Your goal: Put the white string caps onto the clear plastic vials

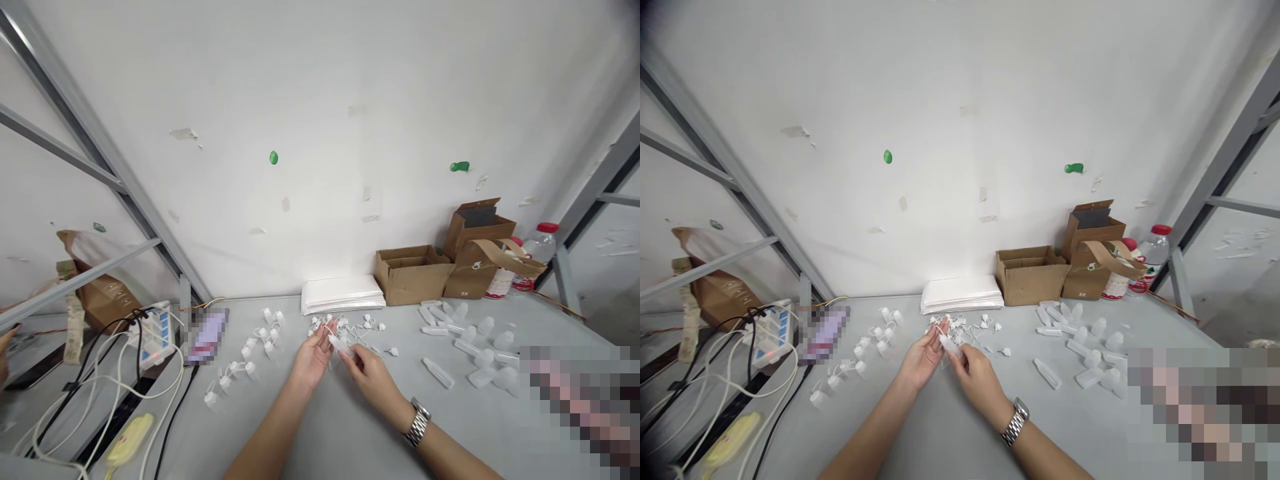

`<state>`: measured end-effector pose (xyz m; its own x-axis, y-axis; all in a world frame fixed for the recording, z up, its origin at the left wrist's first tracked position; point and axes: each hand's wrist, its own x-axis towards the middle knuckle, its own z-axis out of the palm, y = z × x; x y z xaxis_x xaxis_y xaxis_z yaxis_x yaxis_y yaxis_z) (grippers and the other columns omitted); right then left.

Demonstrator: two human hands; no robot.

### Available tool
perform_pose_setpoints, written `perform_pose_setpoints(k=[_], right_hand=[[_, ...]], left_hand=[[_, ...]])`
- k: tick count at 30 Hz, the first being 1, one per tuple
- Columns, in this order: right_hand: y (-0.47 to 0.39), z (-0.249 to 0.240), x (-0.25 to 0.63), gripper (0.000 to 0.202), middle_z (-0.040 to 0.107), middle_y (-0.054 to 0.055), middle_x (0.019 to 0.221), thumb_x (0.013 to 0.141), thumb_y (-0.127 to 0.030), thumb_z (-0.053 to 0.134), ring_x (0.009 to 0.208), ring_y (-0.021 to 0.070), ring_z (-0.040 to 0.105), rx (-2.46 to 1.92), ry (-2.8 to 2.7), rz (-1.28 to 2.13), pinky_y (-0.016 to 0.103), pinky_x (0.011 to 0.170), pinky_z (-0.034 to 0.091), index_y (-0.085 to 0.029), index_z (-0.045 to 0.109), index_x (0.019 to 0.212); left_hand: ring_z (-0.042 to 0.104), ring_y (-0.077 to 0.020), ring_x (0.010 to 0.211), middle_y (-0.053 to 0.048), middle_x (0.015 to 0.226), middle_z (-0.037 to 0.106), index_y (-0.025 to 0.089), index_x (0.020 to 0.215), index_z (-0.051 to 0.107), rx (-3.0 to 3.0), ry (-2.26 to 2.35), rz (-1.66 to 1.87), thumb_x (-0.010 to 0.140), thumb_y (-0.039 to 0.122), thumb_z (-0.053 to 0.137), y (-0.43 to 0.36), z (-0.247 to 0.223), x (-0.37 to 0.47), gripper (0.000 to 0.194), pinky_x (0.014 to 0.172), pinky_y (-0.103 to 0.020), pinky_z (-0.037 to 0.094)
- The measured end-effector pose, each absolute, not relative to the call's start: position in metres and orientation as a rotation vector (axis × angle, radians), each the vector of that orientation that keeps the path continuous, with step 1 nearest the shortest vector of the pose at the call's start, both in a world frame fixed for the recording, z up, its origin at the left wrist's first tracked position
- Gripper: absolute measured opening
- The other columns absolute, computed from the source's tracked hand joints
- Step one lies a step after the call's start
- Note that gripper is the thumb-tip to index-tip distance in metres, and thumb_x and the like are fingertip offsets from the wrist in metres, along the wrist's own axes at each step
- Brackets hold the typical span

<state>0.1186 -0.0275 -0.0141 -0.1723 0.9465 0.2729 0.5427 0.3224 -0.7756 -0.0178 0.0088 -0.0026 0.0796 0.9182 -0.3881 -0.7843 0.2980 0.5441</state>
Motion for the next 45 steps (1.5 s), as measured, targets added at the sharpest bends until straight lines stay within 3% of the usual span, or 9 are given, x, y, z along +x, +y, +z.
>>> perform_pose_setpoints(k=[24, 39, 45], right_hand=[[-0.0273, -0.0114, 0.1205, 0.032, 0.051, -0.001, 0.057, 0.086, -0.038, 0.039, 0.055, 0.0134, 0.044, -1.351, -1.879, 0.588, 0.025, 0.055, 0.034, -0.019, 0.046, 0.062], [-0.0288, -0.0109, 0.1183, 0.034, 0.051, -0.001, 0.055, 0.087, -0.037, 0.037, 0.056, 0.0139, 0.044, -1.368, -1.897, 0.509, 0.026, 0.059, 0.033, -0.019, 0.047, 0.06], [-0.0307, -0.0103, 0.1166, 0.032, 0.052, -0.001, 0.055, 0.088, -0.032, 0.038, 0.054, 0.0129, 0.043, -1.369, -1.9, 0.478, 0.025, 0.058, 0.033, -0.018, 0.049, 0.061]], left_hand=[[0.062, -0.0151, 0.094, -0.008, 0.102, 0.066, 0.013, 0.089, 0.058, 0.223, 0.747, 1.248, 0.08, 0.009, 0.048, 0.0081, 0.0005, -0.019, 0.014, 0.069, -0.022, 0.052], [0.06, -0.0186, 0.099, -0.012, 0.1, 0.067, 0.013, 0.081, 0.06, 0.399, 0.791, 1.307, 0.077, 0.009, 0.053, 0.0043, -0.002, -0.0163, 0.01, 0.088, -0.029, 0.045], [0.061, -0.0179, 0.096, -0.009, 0.102, 0.066, 0.015, 0.089, 0.062, 0.466, 0.829, 1.35, 0.075, 0.013, 0.057, 0.0006, -0.0053, -0.0098, 0.015, 0.093, -0.032, 0.041]])
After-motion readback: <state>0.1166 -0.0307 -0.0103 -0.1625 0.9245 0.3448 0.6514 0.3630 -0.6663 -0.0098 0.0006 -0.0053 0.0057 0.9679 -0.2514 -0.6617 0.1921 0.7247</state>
